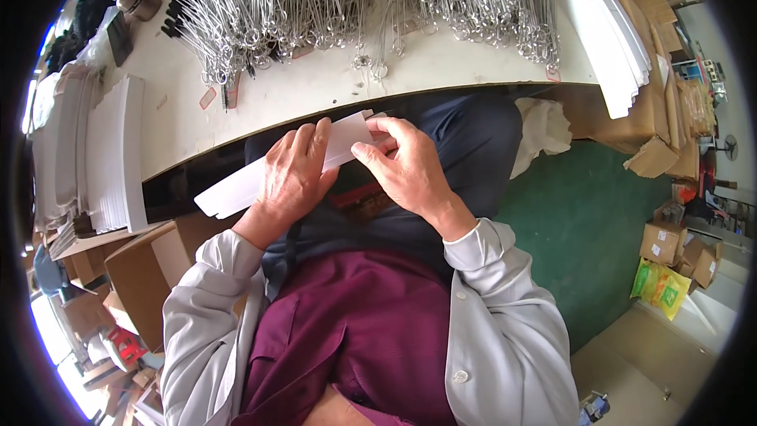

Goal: The person is packing small brushes with long metal handles into white cardboard boxes.

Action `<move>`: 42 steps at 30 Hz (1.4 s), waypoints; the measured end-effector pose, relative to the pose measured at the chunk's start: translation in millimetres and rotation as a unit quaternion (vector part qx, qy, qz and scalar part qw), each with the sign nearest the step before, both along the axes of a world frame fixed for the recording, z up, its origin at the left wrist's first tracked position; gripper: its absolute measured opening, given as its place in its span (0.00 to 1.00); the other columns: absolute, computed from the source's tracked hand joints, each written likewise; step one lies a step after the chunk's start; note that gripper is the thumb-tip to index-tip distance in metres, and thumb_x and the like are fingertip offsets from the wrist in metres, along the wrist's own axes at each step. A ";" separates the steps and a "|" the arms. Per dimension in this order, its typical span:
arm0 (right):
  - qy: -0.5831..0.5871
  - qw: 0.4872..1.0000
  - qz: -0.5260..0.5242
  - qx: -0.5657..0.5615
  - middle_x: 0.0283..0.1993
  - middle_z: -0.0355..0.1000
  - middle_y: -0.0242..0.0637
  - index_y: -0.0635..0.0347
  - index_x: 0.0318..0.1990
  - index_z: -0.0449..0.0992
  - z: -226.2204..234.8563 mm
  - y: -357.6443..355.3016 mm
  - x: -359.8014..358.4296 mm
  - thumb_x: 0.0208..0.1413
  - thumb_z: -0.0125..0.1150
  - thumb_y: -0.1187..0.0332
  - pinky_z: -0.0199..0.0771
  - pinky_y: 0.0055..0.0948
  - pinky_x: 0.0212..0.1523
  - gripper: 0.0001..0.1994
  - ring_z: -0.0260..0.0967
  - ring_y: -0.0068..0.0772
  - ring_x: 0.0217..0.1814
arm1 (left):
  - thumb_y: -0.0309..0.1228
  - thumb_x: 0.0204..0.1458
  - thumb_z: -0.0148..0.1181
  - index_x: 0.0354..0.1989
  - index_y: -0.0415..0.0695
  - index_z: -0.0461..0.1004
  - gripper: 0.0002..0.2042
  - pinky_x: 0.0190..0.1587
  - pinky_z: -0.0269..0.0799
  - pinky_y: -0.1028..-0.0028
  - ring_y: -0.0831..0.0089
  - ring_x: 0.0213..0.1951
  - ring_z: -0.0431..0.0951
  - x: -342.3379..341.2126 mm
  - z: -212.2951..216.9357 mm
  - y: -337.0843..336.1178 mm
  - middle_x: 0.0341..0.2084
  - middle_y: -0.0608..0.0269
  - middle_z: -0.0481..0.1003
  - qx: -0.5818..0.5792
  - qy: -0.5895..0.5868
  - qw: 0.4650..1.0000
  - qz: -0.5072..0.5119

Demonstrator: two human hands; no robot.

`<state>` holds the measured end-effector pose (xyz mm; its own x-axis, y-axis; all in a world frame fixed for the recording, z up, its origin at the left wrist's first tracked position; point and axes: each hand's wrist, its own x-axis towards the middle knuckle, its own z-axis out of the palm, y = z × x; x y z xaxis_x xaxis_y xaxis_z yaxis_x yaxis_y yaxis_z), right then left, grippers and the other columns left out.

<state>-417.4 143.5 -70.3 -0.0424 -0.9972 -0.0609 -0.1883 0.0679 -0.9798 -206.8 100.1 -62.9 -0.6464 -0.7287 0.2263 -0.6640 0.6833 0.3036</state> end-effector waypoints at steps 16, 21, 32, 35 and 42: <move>-0.232 0.919 0.078 0.310 0.36 0.77 0.39 0.73 0.52 0.75 16.9 -7.9 -16.8 0.66 0.62 0.59 0.71 0.18 0.17 0.21 0.72 0.19 0.20 | 0.30 0.37 0.73 0.60 0.35 0.68 0.37 0.50 0.77 0.62 0.56 0.45 0.80 12.1 -10.3 5.3 0.51 0.48 0.76 0.000 0.016 0.999 -0.037; -0.118 0.966 0.045 0.225 0.42 0.77 0.42 0.71 0.53 0.74 23.4 -0.9 -15.4 0.59 0.70 0.64 0.77 0.27 0.25 0.21 0.77 0.30 0.27 | 0.30 0.38 0.73 0.58 0.36 0.69 0.34 0.48 0.77 0.61 0.54 0.44 0.80 11.6 -6.0 4.0 0.48 0.50 0.77 0.048 0.026 0.998 -0.032; 0.449 0.835 0.237 -0.214 0.54 0.73 0.48 0.74 0.57 0.72 11.0 -10.5 3.1 0.49 0.71 0.65 0.69 0.41 0.61 0.29 0.69 0.47 0.56 | 0.31 0.41 0.71 0.55 0.36 0.70 0.30 0.46 0.78 0.59 0.51 0.44 0.80 3.7 -4.2 1.0 0.45 0.49 0.78 0.143 0.039 0.988 -0.047; 0.434 0.831 0.256 -0.235 0.52 0.73 0.47 0.73 0.56 0.72 13.8 -12.9 -4.3 0.50 0.70 0.64 0.71 0.40 0.58 0.28 0.70 0.47 0.54 | 0.31 0.41 0.71 0.54 0.36 0.71 0.29 0.45 0.77 0.58 0.50 0.43 0.80 9.3 1.7 1.5 0.44 0.49 0.78 0.125 0.063 0.989 -0.047; 0.444 0.830 0.253 -0.222 0.47 0.73 0.47 0.72 0.53 0.73 26.7 -10.0 -5.2 0.48 0.72 0.63 0.71 0.41 0.54 0.27 0.71 0.48 0.50 | 0.34 0.40 0.73 0.52 0.37 0.71 0.29 0.44 0.77 0.58 0.50 0.40 0.80 29.7 2.1 0.6 0.38 0.50 0.77 0.129 0.031 0.990 -0.050</move>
